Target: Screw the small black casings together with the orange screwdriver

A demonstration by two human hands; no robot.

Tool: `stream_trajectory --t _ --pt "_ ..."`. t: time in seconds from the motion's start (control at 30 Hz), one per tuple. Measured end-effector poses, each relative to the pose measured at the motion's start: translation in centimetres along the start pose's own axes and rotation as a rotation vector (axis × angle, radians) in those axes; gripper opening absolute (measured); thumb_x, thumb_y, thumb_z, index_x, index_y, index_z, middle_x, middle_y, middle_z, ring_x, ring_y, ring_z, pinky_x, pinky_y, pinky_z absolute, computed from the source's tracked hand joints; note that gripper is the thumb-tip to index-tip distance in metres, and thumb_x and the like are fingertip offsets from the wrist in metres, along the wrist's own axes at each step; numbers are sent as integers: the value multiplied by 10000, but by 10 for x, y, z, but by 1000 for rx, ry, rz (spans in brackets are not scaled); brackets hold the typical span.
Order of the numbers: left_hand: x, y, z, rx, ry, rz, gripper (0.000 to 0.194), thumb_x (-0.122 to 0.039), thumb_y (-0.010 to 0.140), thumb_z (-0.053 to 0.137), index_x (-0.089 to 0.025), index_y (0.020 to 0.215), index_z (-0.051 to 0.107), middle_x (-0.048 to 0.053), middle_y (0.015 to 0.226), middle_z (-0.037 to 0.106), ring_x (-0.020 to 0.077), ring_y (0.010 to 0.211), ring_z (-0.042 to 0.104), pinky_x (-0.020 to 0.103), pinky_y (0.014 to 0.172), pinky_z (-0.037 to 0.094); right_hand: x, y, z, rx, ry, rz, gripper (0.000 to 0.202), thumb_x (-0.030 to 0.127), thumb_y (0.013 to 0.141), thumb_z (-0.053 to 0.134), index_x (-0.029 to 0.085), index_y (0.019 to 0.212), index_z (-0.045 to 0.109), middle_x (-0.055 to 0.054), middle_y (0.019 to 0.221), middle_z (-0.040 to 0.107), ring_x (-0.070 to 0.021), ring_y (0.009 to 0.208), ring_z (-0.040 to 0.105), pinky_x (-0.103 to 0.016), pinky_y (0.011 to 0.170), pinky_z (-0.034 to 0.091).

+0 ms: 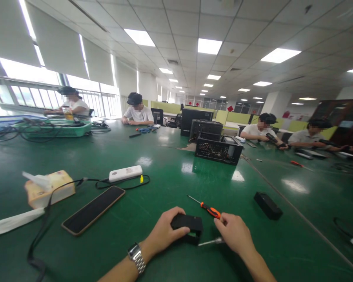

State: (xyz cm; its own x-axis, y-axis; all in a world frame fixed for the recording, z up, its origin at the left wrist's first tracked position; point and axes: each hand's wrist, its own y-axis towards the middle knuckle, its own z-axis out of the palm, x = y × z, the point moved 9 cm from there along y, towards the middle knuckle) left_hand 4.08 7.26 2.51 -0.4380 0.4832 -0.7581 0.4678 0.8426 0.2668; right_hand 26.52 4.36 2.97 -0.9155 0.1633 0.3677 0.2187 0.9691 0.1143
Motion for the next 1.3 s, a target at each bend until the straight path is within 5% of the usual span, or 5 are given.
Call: stream_trajectory --t 0.53,0.73,0.93,1.07,1.3 --pt "-4 2 -2 46 48 83 384 -404 728 749 -195 1028 632 51 1008 663 231 911 599 299 814 449 73 -26 18 -24 268 -586 432 347 898 508 237 1315 536 -77 1320 566 -234 1233 482 -393 1066 350" --pt "0 1 -2 18 -9 117 381 -424 718 760 -201 1003 641 40 964 670 221 883 609 295 807 457 89 -38 35 161 203 -731 566 420 853 596 286 1390 475 -98 1368 522 -262 1195 518 -417 1020 402" --pt "-8 4 -19 -154 -108 125 447 -423 711 748 -202 1067 594 61 1028 655 244 940 606 322 831 478 91 -35 14 -71 122 -769 438 365 894 531 310 1328 550 -107 1251 587 -251 1072 586 -399 917 473" --pt "-4 4 -33 -265 -128 92 369 -370 802 652 -219 1129 574 69 1112 627 235 971 598 310 781 504 48 -13 -24 -318 234 -588 400 369 913 471 243 1261 620 -100 1188 623 -225 1049 603 -336 898 486" --pt "7 3 -42 -320 -50 44 210 -342 855 597 -201 1010 622 40 945 641 190 809 601 277 689 496 -114 32 -65 -531 249 86 500 482 859 463 180 1200 667 -99 1189 654 -273 1101 592 -361 981 429"
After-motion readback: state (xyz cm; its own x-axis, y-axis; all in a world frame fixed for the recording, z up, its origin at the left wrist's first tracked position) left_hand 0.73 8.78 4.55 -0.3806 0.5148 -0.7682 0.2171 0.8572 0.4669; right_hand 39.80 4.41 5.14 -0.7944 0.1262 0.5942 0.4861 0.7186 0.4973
